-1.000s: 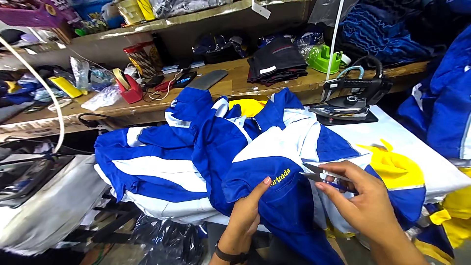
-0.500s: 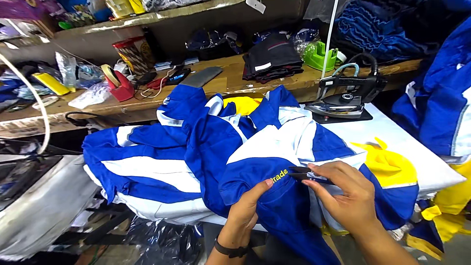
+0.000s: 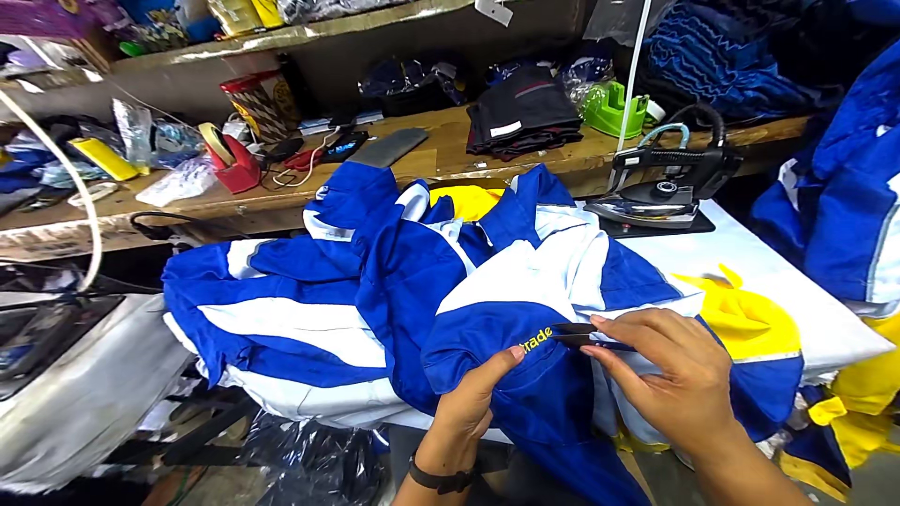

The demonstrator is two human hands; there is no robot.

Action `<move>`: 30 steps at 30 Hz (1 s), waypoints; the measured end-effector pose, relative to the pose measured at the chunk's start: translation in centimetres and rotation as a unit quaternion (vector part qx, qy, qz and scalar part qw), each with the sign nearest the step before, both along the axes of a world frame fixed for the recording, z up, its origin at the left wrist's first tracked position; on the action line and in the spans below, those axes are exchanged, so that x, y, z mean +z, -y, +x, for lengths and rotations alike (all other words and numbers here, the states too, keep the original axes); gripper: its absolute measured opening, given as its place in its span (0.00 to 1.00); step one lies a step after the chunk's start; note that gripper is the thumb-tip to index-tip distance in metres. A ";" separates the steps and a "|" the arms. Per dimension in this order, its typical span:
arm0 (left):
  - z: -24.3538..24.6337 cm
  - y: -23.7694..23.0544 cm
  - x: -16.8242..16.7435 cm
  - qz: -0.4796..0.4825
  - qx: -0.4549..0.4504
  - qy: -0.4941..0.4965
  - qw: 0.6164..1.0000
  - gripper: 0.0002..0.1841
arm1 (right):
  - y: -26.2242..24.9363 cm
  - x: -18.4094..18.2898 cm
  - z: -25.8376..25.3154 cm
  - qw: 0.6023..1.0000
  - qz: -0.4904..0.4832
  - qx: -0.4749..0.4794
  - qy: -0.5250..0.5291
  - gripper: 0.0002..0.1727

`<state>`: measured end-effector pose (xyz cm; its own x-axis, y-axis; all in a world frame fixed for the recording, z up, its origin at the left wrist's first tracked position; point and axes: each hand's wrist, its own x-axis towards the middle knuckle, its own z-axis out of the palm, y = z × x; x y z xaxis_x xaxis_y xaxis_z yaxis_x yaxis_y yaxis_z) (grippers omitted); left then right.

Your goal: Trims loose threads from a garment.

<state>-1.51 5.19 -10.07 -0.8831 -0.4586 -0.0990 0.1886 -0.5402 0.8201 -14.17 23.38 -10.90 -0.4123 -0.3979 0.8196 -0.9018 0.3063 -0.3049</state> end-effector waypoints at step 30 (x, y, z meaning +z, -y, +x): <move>-0.1 0.6 0.3 0.040 -0.048 0.021 0.998 0.08 | -0.6 0.5 -0.5 0.979 0.007 0.127 0.160 0.18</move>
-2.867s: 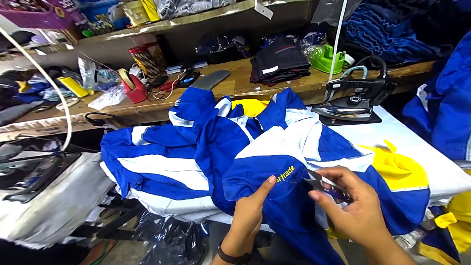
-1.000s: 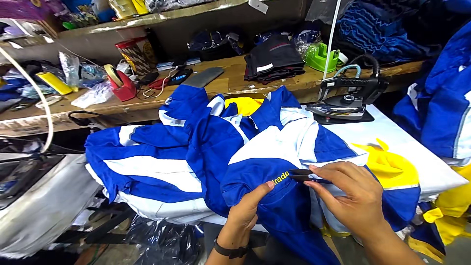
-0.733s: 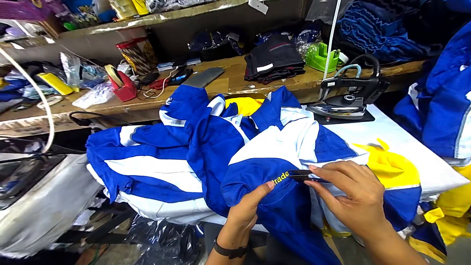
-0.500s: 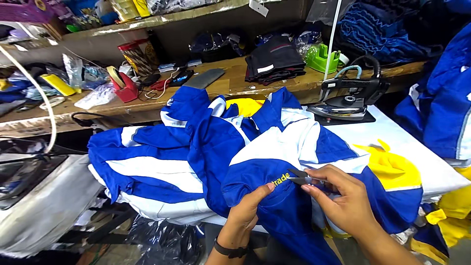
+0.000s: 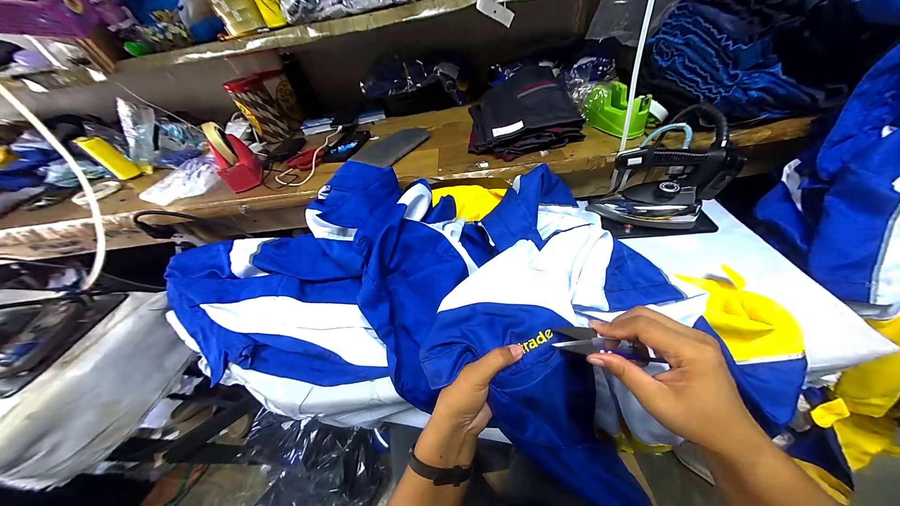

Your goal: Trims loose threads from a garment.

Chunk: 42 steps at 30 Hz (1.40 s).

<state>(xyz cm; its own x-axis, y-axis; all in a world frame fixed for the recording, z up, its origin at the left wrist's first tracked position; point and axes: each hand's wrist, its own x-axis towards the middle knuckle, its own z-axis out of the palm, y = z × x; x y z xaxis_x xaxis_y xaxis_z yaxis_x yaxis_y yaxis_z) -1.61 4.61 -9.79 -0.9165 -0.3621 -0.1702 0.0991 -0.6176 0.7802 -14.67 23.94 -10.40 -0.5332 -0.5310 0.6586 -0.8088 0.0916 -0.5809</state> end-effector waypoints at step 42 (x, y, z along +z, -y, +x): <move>0.6 -0.4 0.9 -0.006 0.012 -0.004 1.000 0.07 | 0.6 2.2 -1.0 0.986 0.045 -0.013 -0.157 0.15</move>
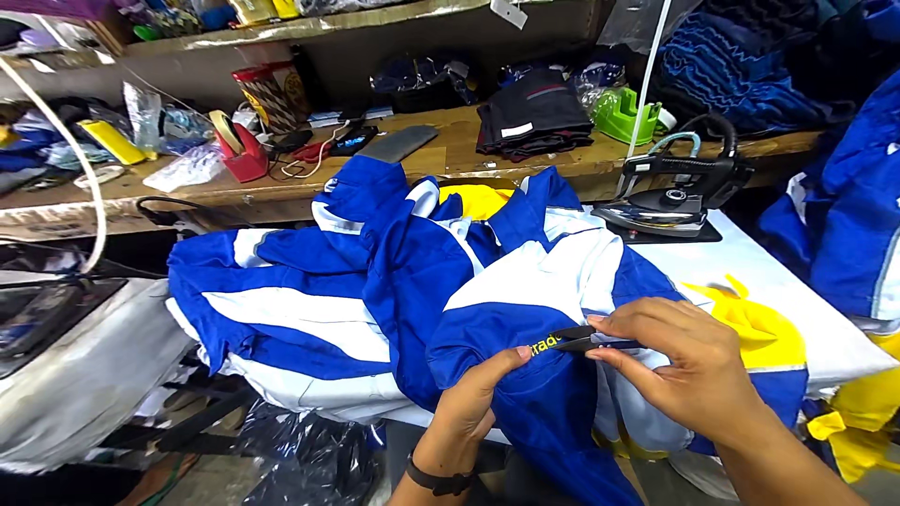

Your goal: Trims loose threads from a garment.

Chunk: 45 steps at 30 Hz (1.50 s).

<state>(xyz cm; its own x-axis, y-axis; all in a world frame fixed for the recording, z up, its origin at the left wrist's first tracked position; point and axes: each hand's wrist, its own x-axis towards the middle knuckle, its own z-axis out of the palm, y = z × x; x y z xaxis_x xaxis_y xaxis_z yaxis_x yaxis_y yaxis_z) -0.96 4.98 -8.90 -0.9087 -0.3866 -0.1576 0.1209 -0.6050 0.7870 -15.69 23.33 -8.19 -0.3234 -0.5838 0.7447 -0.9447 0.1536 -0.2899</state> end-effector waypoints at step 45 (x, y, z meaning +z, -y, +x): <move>0.3 0.0 0.1 -0.050 0.024 -0.007 0.998 0.05 | -0.5 0.4 0.0 1.000 0.000 -0.011 -0.004 0.17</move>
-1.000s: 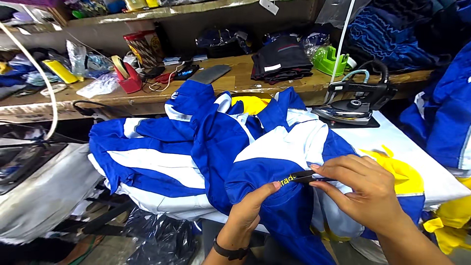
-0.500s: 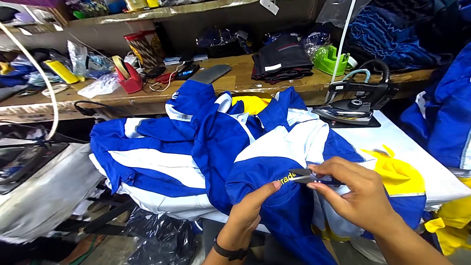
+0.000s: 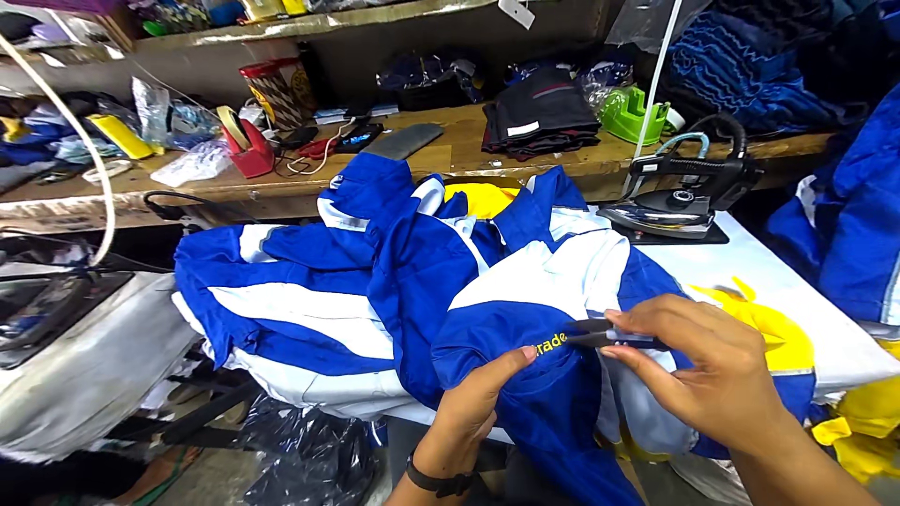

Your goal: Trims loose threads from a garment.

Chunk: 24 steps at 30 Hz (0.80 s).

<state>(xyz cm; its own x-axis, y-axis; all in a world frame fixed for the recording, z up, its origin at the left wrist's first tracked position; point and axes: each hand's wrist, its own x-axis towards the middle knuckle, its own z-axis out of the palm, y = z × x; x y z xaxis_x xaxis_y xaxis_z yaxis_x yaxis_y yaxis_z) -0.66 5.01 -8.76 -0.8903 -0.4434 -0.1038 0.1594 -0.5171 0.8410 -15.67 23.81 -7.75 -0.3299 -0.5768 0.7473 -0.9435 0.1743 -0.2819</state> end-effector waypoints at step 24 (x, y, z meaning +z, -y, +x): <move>0.0 -0.3 0.0 -0.010 0.017 0.003 1.000 0.05 | 0.7 -0.9 0.9 0.999 -0.004 -0.035 -0.040 0.17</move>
